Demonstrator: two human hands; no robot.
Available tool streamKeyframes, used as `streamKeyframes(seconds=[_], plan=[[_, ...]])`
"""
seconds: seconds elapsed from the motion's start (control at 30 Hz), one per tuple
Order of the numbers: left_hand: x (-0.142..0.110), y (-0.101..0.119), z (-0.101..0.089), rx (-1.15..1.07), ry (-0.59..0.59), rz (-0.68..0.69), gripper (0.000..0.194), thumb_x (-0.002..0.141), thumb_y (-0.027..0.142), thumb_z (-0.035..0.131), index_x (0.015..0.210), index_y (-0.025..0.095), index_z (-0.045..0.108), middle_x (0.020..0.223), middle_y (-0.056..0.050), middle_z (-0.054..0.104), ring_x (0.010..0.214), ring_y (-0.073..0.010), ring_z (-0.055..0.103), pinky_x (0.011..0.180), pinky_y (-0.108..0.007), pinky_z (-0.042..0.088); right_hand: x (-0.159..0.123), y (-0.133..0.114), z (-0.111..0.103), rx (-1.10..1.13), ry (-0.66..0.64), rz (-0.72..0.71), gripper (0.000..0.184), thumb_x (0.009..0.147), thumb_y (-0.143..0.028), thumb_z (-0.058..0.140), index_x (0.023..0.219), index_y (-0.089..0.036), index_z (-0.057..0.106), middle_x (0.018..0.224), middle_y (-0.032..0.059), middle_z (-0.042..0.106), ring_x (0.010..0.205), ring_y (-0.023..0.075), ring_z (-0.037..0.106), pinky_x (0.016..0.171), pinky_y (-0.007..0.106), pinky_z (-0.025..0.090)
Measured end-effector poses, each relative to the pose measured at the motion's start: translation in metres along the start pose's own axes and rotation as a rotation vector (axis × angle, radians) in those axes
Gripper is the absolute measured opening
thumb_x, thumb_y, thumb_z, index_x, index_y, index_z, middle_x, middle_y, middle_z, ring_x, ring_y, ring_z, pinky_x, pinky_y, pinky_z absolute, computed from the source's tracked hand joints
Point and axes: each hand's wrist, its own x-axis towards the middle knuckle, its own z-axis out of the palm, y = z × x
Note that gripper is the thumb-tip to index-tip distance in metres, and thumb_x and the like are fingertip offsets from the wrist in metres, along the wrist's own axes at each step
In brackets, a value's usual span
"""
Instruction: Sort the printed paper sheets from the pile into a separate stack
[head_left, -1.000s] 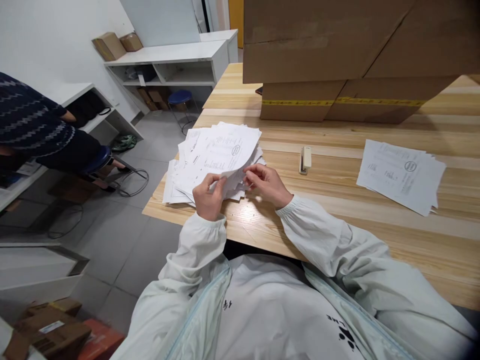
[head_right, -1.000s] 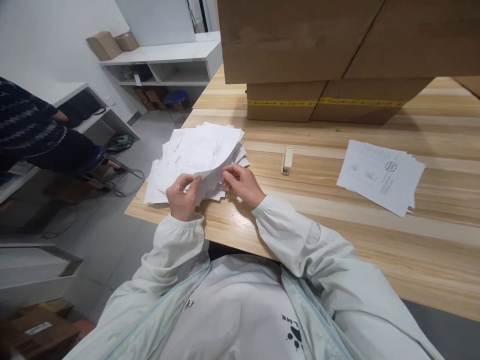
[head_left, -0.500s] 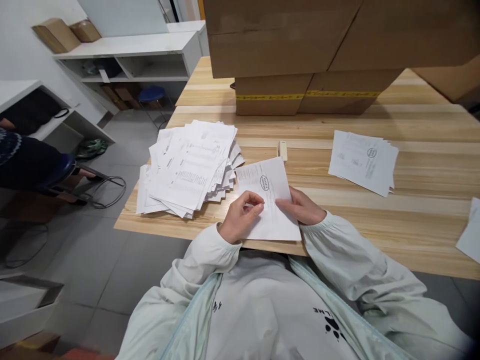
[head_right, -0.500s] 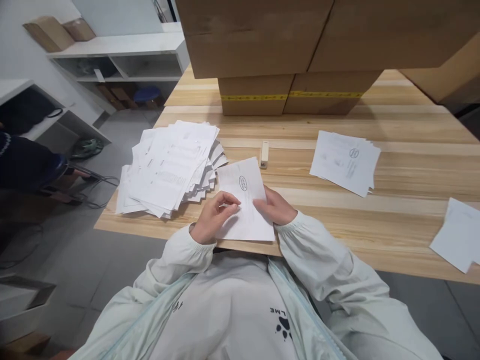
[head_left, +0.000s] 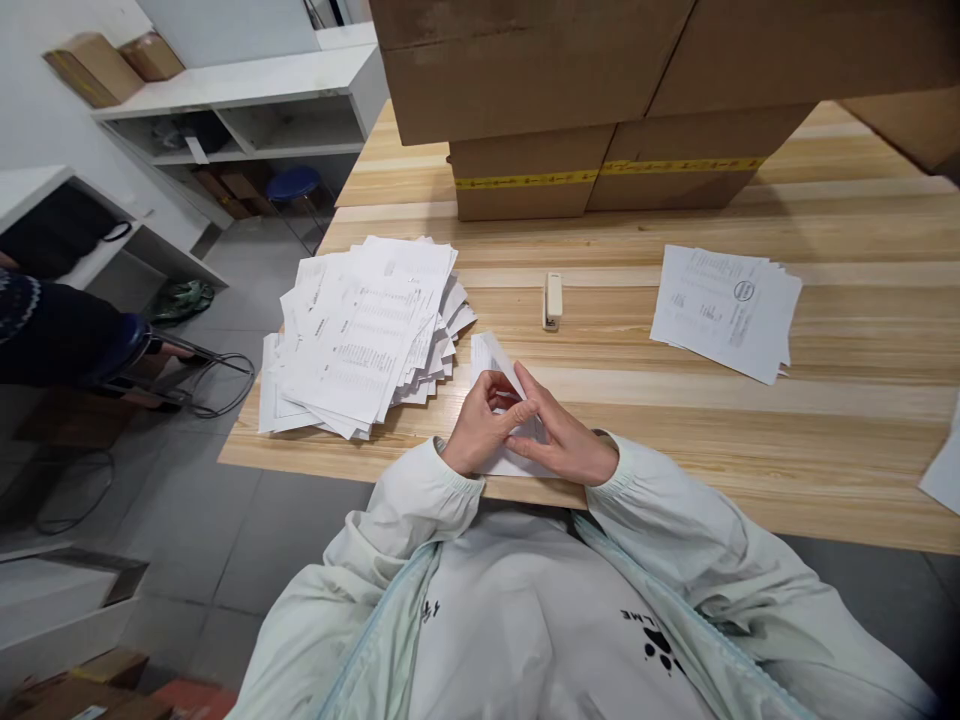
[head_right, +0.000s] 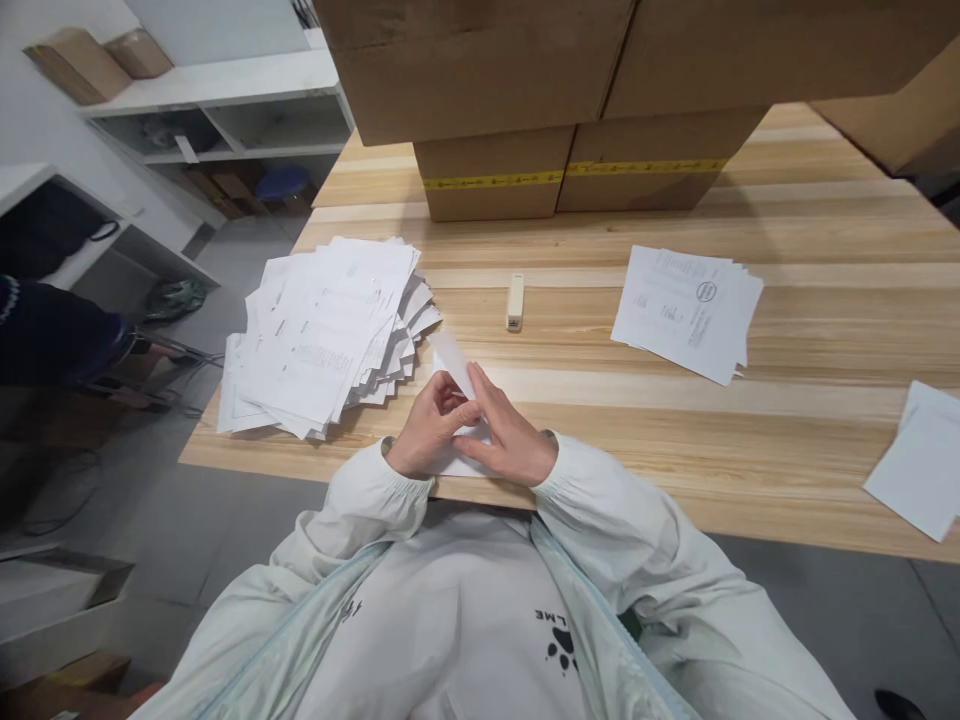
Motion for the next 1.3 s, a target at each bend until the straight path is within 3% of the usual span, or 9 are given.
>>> streamKeyframes(seconds=[0.5,0.6,0.7,0.83,0.9,0.97,1.07,1.17,1.3], plan=[[0.001,-0.003,-0.004,-0.081,-0.011,-0.022,0.053,0.064,0.052,0.086,0.092,0.018,0.058,0.09,-0.002,0.064,0.079,-0.0122,0.061,0.073,-0.027,0.052,0.003,-0.01,-0.01,0.126,-0.06,0.115,0.112,0.083,-0.065,0.067,0.164,-0.024,0.002,0.17,0.0109,0.008,0.158,0.0297,0.013,0.128,0.052,0.015],[-0.001,-0.004,-0.005,-0.151,0.007,-0.061,0.047,0.066,0.047,0.086,0.095,0.017,0.063,0.087,-0.003,0.069,0.08,-0.0146,0.065,0.078,-0.031,0.053,0.004,-0.01,-0.012,0.185,0.026,0.122,0.094,0.09,-0.066,0.055,0.164,-0.025,0.014,0.169,0.0087,0.02,0.156,0.0272,0.023,0.127,0.048,0.021],[-0.002,-0.001,-0.006,-0.243,0.063,-0.122,0.036,0.065,0.035,0.084,0.092,0.017,0.07,0.084,-0.003,0.073,0.08,-0.017,0.067,0.081,-0.033,0.054,0.005,-0.004,-0.014,0.148,0.245,0.129,0.081,0.095,-0.062,0.049,0.162,-0.025,0.023,0.159,0.0098,0.043,0.147,0.0268,0.042,0.121,0.047,0.037],[-0.003,0.005,-0.008,-0.332,0.176,-0.147,0.023,0.06,0.024,0.078,0.081,0.017,0.072,0.081,-0.001,0.074,0.076,-0.0156,0.064,0.075,-0.03,0.053,0.0,0.003,-0.02,-0.011,0.428,0.158,0.085,0.095,-0.058,0.051,0.163,-0.021,0.017,0.138,0.0135,0.063,0.109,0.0259,0.07,0.096,0.043,0.057],[-0.003,0.007,-0.008,-0.352,0.202,-0.151,0.022,0.059,0.023,0.077,0.079,0.017,0.072,0.08,-0.001,0.073,0.074,-0.0146,0.063,0.073,-0.028,0.052,-0.004,0.001,-0.024,-0.065,0.375,0.149,0.07,0.097,-0.057,0.047,0.156,-0.021,0.038,0.132,0.0121,0.067,0.103,0.025,0.071,0.092,0.041,0.058],[-0.003,0.007,-0.007,-0.358,0.19,-0.148,0.024,0.058,0.024,0.079,0.081,0.016,0.072,0.082,-0.001,0.074,0.076,-0.0152,0.064,0.076,-0.029,0.052,-0.008,-0.003,-0.028,-0.115,0.253,0.121,0.063,0.093,-0.061,0.053,0.143,-0.022,0.057,0.131,0.0107,0.068,0.111,0.0275,0.069,0.096,0.043,0.056],[-0.004,0.005,-0.007,-0.306,0.118,-0.131,0.03,0.062,0.032,0.081,0.086,0.016,0.073,0.084,-0.004,0.074,0.081,-0.0179,0.065,0.082,-0.033,0.051,-0.009,-0.006,-0.027,-0.168,0.139,0.077,0.071,0.077,-0.062,0.072,0.136,-0.023,0.063,0.133,0.0108,0.067,0.12,0.0324,0.065,0.101,0.046,0.053],[-0.01,0.001,-0.008,-0.107,0.108,0.014,0.035,0.072,0.045,0.079,0.088,0.016,0.07,0.087,-0.007,0.072,0.081,-0.0192,0.064,0.079,-0.033,0.05,-0.009,-0.002,-0.023,-0.085,0.243,0.109,0.043,0.084,-0.052,0.067,0.114,-0.023,0.076,0.112,0.0074,0.076,0.103,0.0291,0.072,0.092,0.043,0.056],[-0.024,0.0,-0.012,0.052,0.419,0.369,0.044,0.084,0.054,0.069,0.113,0.021,0.064,0.119,-0.011,0.064,0.105,-0.0217,0.061,0.087,-0.034,0.05,-0.016,0.006,-0.029,0.28,0.494,0.272,0.034,0.077,-0.052,0.075,0.084,-0.019,0.079,0.081,0.0025,0.077,0.071,0.0221,0.07,0.066,0.035,0.057]])
